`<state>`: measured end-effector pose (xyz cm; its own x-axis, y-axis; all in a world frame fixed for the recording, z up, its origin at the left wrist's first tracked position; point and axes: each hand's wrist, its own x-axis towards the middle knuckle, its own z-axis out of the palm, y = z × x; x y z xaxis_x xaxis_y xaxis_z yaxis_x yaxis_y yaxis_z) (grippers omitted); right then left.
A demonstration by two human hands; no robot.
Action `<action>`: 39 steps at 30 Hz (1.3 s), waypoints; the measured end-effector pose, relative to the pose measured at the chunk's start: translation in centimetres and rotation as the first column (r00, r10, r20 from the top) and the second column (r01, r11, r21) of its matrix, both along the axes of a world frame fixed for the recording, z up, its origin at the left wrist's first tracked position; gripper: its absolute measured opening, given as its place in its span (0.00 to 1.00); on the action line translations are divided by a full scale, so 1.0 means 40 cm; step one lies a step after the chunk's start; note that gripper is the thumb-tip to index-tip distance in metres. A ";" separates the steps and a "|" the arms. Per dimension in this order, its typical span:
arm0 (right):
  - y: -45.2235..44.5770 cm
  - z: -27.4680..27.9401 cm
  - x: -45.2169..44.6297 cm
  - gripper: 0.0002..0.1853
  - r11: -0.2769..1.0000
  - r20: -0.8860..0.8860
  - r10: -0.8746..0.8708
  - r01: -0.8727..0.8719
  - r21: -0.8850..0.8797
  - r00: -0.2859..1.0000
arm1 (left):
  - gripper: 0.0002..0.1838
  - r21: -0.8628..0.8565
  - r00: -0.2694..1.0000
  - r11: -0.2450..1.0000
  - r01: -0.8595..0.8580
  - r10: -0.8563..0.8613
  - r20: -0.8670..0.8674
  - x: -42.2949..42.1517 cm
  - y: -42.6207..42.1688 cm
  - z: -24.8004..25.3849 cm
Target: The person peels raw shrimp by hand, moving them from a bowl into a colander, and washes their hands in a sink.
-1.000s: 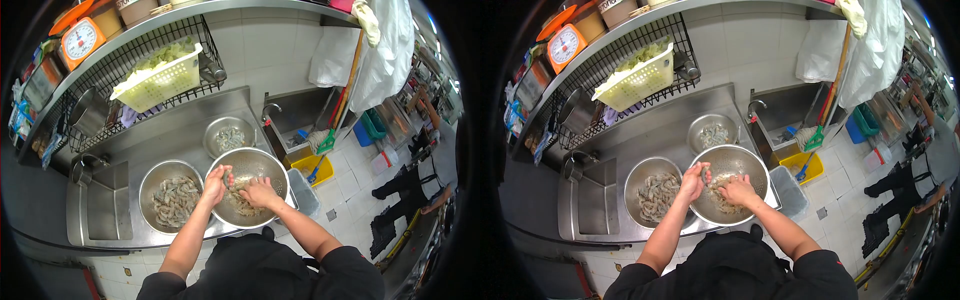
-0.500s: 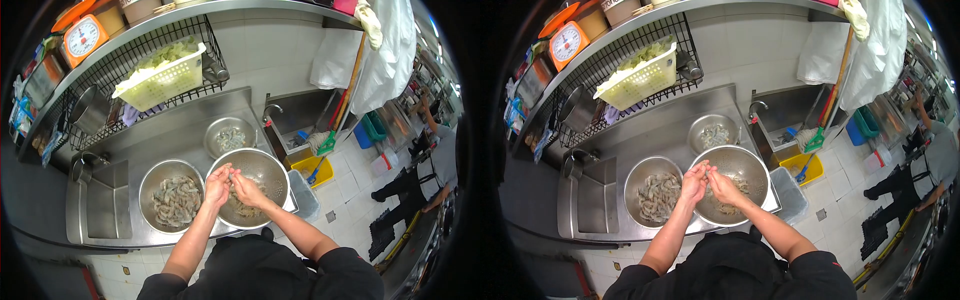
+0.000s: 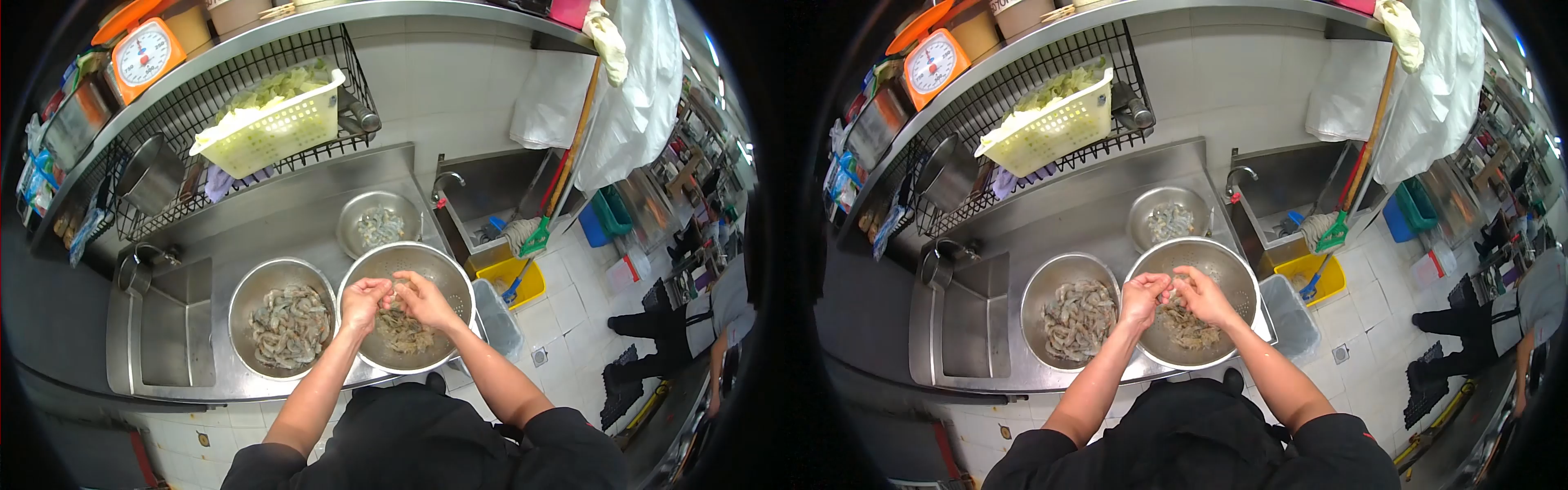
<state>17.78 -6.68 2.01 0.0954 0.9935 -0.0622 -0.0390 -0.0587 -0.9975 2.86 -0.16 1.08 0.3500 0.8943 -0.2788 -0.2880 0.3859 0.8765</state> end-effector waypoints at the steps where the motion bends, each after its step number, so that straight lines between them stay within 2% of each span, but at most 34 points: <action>1: 0.005 0.010 -0.002 0.13 1.000 -0.001 -0.006 0.006 0.002 1.000 | 0.07 0.002 1.000 1.000 0.006 -0.006 -0.001 0.005 -0.002 0.003; 4: 0.010 0.013 -0.005 0.11 0.998 0.009 0.059 -0.059 -0.003 0.998 | 0.08 0.080 0.999 0.996 0.035 -0.033 -0.035 0.007 -0.009 0.020; 6: 0.015 0.006 -0.003 0.13 0.993 0.133 0.042 -0.055 0.101 0.990 | 0.08 0.086 0.991 0.994 0.070 -0.060 -0.120 0.004 -0.010 0.034; 10: 0.015 0.006 -0.002 0.12 1.000 0.150 0.013 -0.015 0.015 0.989 | 0.08 0.106 0.991 0.992 0.067 -0.053 -0.125 0.002 -0.011 0.024; 12: 0.023 -0.019 -0.006 0.11 0.982 -0.079 -0.091 0.103 0.160 0.993 | 0.09 0.081 0.999 0.996 0.043 -0.041 -0.028 0.005 -0.018 0.029; 16: 0.030 -0.023 0.004 0.10 0.980 -0.204 -0.037 0.076 0.186 0.978 | 0.08 0.118 0.998 0.991 0.062 -0.065 0.017 0.003 -0.029 0.043; 18: 0.027 -0.008 0.003 0.10 0.976 -0.012 -0.012 0.014 0.218 1.000 | 0.08 0.163 0.991 0.979 0.120 -0.107 -0.085 -0.001 -0.027 0.044; 19: 0.023 0.006 0.003 0.10 0.976 -0.012 -0.013 0.015 0.218 1.000 | 0.08 0.163 0.990 0.979 0.121 -0.108 -0.086 -0.003 -0.025 0.045; 21: 0.015 0.032 0.004 0.08 0.981 0.169 -0.030 -0.004 0.193 0.985 | 0.07 0.217 0.962 0.958 0.187 -0.134 -0.237 -0.007 -0.020 0.053; 25: 0.022 0.035 0.017 0.07 0.985 0.218 -0.057 0.020 0.169 0.974 | 0.06 0.188 0.970 0.966 0.175 -0.137 -0.201 -0.018 -0.011 0.071; 28: 0.021 0.037 0.022 0.08 0.987 0.268 -0.055 0.013 0.157 0.962 | 0.06 0.182 0.985 0.972 0.150 -0.132 -0.109 -0.016 -0.006 0.063; 34: 0.019 0.053 0.020 0.10 0.988 0.362 -0.010 -0.047 0.146 0.932 | 0.06 0.265 0.981 0.953 0.144 -0.101 -0.168 -0.006 -0.002 0.029; 36: 0.018 0.058 0.017 0.09 0.978 0.484 -0.047 -0.058 0.200 0.874 | 0.07 0.327 0.962 0.933 0.150 -0.062 -0.265 -0.005 -0.002 0.025; 39: 0.026 0.038 0.022 0.10 0.981 0.535 -0.011 -0.096 0.171 0.845 | 0.08 0.314 0.965 0.939 0.141 -0.059 -0.257 -0.002 -0.004 0.031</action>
